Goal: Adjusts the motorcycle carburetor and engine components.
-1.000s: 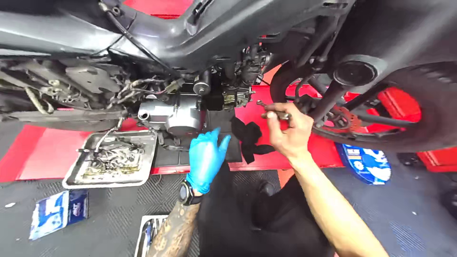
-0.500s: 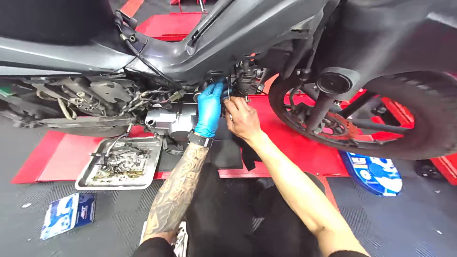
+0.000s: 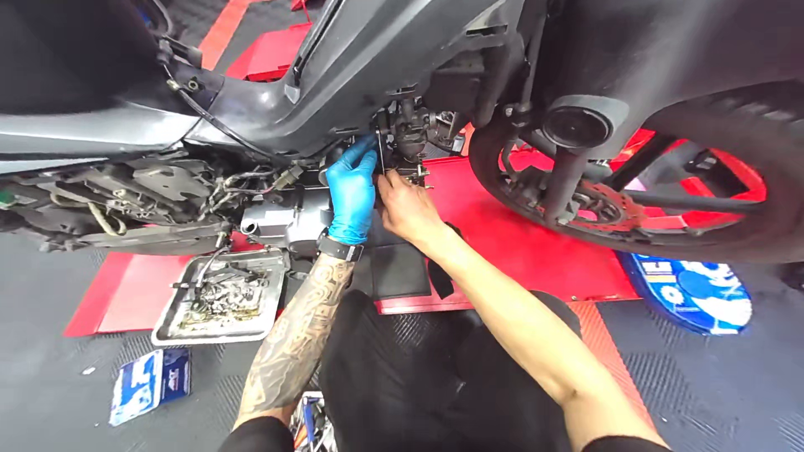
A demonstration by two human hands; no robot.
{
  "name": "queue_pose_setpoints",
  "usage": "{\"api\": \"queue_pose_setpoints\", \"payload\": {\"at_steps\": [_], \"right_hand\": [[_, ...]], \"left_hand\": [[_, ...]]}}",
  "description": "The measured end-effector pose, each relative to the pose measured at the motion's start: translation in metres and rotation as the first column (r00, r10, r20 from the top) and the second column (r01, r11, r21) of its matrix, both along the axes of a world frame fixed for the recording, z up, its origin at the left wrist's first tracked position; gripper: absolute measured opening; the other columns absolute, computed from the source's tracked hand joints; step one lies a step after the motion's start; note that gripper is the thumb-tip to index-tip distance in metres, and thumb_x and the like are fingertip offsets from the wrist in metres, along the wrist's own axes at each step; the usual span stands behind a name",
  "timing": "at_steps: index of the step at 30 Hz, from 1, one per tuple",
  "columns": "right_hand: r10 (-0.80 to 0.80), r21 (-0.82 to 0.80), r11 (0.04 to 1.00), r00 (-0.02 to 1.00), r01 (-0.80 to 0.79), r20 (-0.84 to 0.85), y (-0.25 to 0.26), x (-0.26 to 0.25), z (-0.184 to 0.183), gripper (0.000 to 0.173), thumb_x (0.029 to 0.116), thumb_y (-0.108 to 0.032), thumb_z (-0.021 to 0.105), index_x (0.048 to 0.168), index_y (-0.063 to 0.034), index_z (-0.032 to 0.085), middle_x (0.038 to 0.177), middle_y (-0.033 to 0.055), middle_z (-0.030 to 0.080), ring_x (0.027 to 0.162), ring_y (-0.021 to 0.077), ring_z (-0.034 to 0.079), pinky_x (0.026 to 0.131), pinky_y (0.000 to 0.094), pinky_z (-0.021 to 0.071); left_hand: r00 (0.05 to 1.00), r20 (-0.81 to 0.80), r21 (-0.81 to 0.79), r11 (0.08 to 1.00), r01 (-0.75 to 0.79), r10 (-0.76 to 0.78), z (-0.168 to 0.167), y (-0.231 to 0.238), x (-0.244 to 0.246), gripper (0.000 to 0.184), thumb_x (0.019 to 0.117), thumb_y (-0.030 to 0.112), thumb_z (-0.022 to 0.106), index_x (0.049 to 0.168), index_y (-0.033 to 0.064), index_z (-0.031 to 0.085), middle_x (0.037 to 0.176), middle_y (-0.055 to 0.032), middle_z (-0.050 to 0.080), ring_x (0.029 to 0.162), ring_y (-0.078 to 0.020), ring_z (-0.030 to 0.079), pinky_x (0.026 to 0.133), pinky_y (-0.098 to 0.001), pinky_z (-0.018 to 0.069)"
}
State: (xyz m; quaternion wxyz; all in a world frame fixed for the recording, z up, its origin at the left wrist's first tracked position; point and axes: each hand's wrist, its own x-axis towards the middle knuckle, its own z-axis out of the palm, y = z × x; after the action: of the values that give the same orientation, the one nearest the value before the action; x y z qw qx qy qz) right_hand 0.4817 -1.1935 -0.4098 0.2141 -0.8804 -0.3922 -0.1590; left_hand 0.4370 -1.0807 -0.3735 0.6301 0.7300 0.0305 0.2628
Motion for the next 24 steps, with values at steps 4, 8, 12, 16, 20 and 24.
{"api": "queue_pose_setpoints", "payload": {"at_steps": [4, 8, 12, 16, 20, 24], "right_hand": [[0.074, 0.205, 0.974, 0.990, -0.098, 0.120, -0.014, -0.021, 0.011, 0.022, 0.0887, -0.012, 0.062, 0.108, -0.0053, 0.069, 0.094, 0.0110, 0.064, 0.074, 0.0251, 0.067, 0.054, 0.0400, 0.0551], [0.089, 0.443, 0.869, 0.951, -0.220, 0.297, -0.012, -0.024, 0.064, 0.025, 0.0931, -0.009, 0.063, 0.115, -0.0007, 0.072, 0.091, 0.0120, 0.069, 0.076, 0.0230, 0.069, 0.059, 0.0370, 0.0576], [0.017, 0.486, 0.852, 0.937, -0.196, 0.348, 0.009, -0.002, 0.097, 0.023, 0.1021, -0.016, 0.061, 0.116, -0.0005, 0.070, 0.097, 0.0125, 0.073, 0.080, 0.0214, 0.072, 0.064, 0.0356, 0.0588], [0.011, 0.519, 0.829, 0.933, -0.210, 0.360, 0.016, 0.002, 0.098, 0.020, 0.1022, -0.012, 0.057, 0.110, 0.0019, 0.068, 0.092, 0.0132, 0.071, 0.078, 0.0204, 0.070, 0.066, 0.0332, 0.0584], [0.030, 0.557, 0.795, 0.933, -0.240, 0.359, 0.006, -0.002, 0.095, 0.020, 0.0994, -0.010, 0.051, 0.104, 0.0017, 0.067, 0.089, 0.0130, 0.068, 0.076, 0.0203, 0.068, 0.064, 0.0334, 0.0573], [-0.074, 0.768, 0.636, 0.984, -0.079, 0.163, -0.027, -0.013, 0.076, 0.032, 0.1069, -0.016, 0.035, 0.110, 0.0047, 0.059, 0.085, 0.0110, 0.064, 0.069, 0.0158, 0.064, 0.058, 0.0327, 0.0557]], "left_hand": [[0.996, -0.054, -0.100, 0.993, 0.060, -0.066, 0.005, 0.005, -0.001, 0.037, 0.1087, 0.017, 0.047, 0.143, 0.0133, 0.060, 0.133, -0.0070, 0.067, 0.108, -0.0187, 0.069, 0.091, -0.0381, 0.0589], [0.989, -0.088, -0.131, 0.986, 0.103, -0.115, 0.011, 0.012, -0.007, 0.036, 0.1096, 0.019, 0.042, 0.140, 0.0155, 0.063, 0.127, -0.0014, 0.070, 0.106, -0.0116, 0.068, 0.090, -0.0337, 0.0575], [0.994, -0.099, -0.226, 0.974, 0.013, -0.036, 0.012, 0.006, -0.002, 0.029, 0.1076, 0.035, 0.052, 0.124, 0.0165, 0.068, 0.104, -0.0017, 0.071, 0.089, -0.0122, 0.068, 0.076, -0.0364, 0.0596], [0.993, -0.118, -0.227, 0.973, -0.038, 0.011, 0.010, -0.001, 0.001, 0.033, 0.1042, 0.035, 0.057, 0.131, 0.0175, 0.067, 0.113, -0.0029, 0.072, 0.099, -0.0145, 0.069, 0.081, -0.0400, 0.0594], [0.994, -0.076, -0.121, 0.989, -0.087, 0.078, 0.008, -0.007, 0.005, 0.033, 0.1042, 0.033, 0.059, 0.132, 0.0163, 0.067, 0.114, -0.0032, 0.072, 0.098, -0.0139, 0.069, 0.082, -0.0386, 0.0594], [0.990, 0.028, -0.057, 0.989, -0.133, 0.135, 0.005, -0.011, 0.019, 0.029, 0.1063, 0.019, 0.056, 0.131, 0.0079, 0.067, 0.116, -0.0087, 0.073, 0.101, -0.0166, 0.071, 0.091, -0.0376, 0.0603]]}}
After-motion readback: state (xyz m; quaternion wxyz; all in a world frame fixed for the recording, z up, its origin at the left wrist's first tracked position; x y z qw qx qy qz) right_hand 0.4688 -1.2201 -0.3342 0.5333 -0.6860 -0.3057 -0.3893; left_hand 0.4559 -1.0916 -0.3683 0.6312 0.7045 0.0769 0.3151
